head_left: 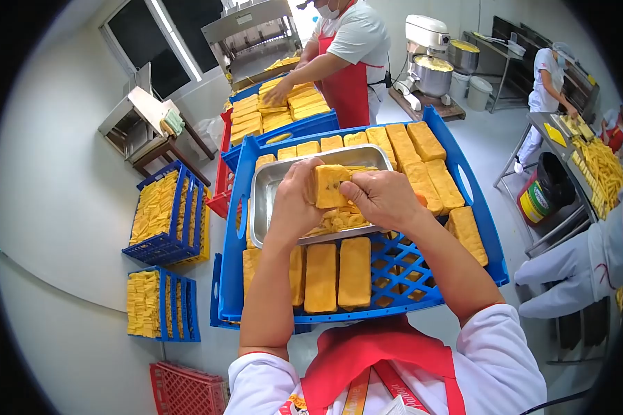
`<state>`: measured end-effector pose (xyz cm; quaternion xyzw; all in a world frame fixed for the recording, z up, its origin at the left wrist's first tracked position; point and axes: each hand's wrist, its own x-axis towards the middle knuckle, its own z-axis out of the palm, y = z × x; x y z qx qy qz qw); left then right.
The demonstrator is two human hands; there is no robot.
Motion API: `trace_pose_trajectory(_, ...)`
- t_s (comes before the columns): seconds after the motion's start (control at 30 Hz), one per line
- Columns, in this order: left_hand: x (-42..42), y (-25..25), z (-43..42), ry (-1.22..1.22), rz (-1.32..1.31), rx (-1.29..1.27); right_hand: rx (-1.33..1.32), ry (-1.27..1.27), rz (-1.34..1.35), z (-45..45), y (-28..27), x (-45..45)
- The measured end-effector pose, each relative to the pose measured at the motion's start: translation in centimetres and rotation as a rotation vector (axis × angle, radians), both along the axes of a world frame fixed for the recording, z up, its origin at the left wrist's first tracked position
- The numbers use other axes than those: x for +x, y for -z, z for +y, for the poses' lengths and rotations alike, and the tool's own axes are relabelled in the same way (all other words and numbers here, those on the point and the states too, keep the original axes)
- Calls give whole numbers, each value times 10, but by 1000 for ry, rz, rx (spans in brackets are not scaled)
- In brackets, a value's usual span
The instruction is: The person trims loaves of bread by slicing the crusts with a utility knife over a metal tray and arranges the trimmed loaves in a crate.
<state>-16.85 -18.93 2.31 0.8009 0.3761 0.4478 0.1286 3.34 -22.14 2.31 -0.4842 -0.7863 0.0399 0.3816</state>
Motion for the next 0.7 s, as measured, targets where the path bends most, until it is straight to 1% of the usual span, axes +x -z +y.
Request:
trace_pose_trajectory(0.1, -2, 1, 3, 11, 17, 69, -67, -21, -43, -1, -2, 0)
trace_pose_trajectory(0.13, -3, 2, 5, 10, 17, 69, -129, -66, -63, -2, -2, 0)
trace_pose_trajectory(0.17, -4, 4, 6, -42, 14, 56, -191, -111, -84, -4, -4, 1)
trace_pose_trajectory(0.2, -5, 2, 6, -94, 10, 44, -191, -115, -86, -6, -7, 1)
trace_pose_trajectory(0.23, -7, -2, 4, -98, 10, 44, -241, -115, -92, -8, -12, 2)
trace_pose_trajectory(0.27, -9, -6, 2, -92, -58, 0, -290, -116, -96, -9, -14, 2)
trace_pose_trajectory(0.3, -10, -10, 0, -86, -126, -43, -289, -121, -97, -8, -14, 7)
trace_pose_trajectory(0.33, -10, -9, 4, -91, -128, -41, -217, -35, -175, -7, -14, 15)
trace_pose_trajectory(0.37, -12, -6, 8, -56, -514, -354, -144, 42, -259, -6, -14, 19)
trace_pose_trajectory(0.4, -14, -4, 13, -8, -896, -666, -143, 34, -263, -4, -11, 21)
trace_pose_trajectory(0.43, -20, -3, 16, 88, -947, -820, -120, 51, -209, -2, -7, 22)
trace_pose_trajectory(0.47, -22, -1, 17, 85, -950, -817, -97, 70, -155, 0, -4, 22)
trace_pose_trajectory(0.5, -24, -1, 16, 198, -1026, -910, -75, 61, -78, 1, -5, 21)
trace_pose_trajectory(0.53, -24, 0, 16, 316, -1098, -1002, -74, 60, -80, 0, -6, 20)
trace_pose_trajectory(0.6, -20, 0, 14, 320, -1049, -1026, 59, 19, 37, -4, -9, 15)
trace_pose_trajectory(0.63, -16, 1, 14, 276, -1078, -1086, 62, 23, 34, -4, -9, 13)
trace_pose_trajectory(0.67, -13, 3, 13, 231, -1106, -1148, 120, 0, 45, -5, -8, 10)
trace_pose_trajectory(0.7, -10, 4, 14, 235, -1106, -1149, 176, -22, 55, -5, -7, 8)
